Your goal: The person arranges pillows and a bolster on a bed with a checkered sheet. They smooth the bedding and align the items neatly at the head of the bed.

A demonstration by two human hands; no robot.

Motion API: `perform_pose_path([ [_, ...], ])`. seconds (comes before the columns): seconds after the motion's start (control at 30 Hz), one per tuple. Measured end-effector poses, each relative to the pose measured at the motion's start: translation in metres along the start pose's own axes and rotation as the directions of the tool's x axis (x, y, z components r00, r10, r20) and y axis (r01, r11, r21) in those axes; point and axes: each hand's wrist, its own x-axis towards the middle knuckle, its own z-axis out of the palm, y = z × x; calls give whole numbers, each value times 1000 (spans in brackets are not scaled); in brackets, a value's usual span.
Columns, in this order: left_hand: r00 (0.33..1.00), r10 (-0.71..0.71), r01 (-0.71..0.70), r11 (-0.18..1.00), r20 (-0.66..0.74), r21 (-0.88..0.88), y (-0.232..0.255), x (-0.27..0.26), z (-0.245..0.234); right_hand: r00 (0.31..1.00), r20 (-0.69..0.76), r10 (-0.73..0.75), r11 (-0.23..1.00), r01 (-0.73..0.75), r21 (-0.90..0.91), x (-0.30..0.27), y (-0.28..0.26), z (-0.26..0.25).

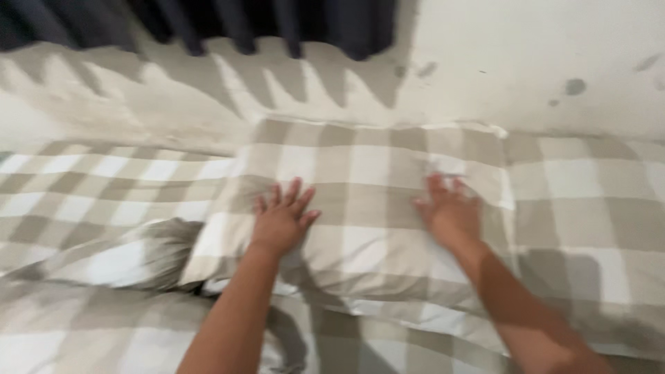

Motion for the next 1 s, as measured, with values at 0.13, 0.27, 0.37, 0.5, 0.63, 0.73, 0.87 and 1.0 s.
perform_pose_path([
  [0.13, 975, -70, 46, 992, 212, 118, -17, -8, -35, 999, -30, 44, 999, -45, -2, 6, 8, -4],
  [0.27, 942, -91, 41, 986, 324, 160, -37, -46, -81, 997, -44, 56, 998, -55, 24, -23, -23, 0],
  [0.37, 947, -49, 11, 993, 317, 121, -56, -70, -116, 990, -129, -55, 998, 50, -38, -37, -73, -14],
  [0.5, 938, -38, 5, 995, 343, 96, -102, -92, -155, 986, -41, -159, 986, 160, 36, -58, -150, -34],
  [0.63, 920, -109, 58, 988, 377, 145, -177, -118, -185, 960, 14, -279, 954, 276, 115, -81, -229, -49],
  [0.73, 911, -181, 120, 976, 372, 183, -246, -151, -202, 933, 59, -356, 929, 346, 132, -96, -287, -57],
  [0.87, 879, -308, 249, 947, 364, 201, -317, -204, -205, 884, 134, -449, 893, 438, 100, -116, -359, -60],
  [1.0, 835, -381, 317, 923, 397, 220, -355, -237, -206, 808, 233, -541, 840, 531, 108, -137, -417, -58],
])
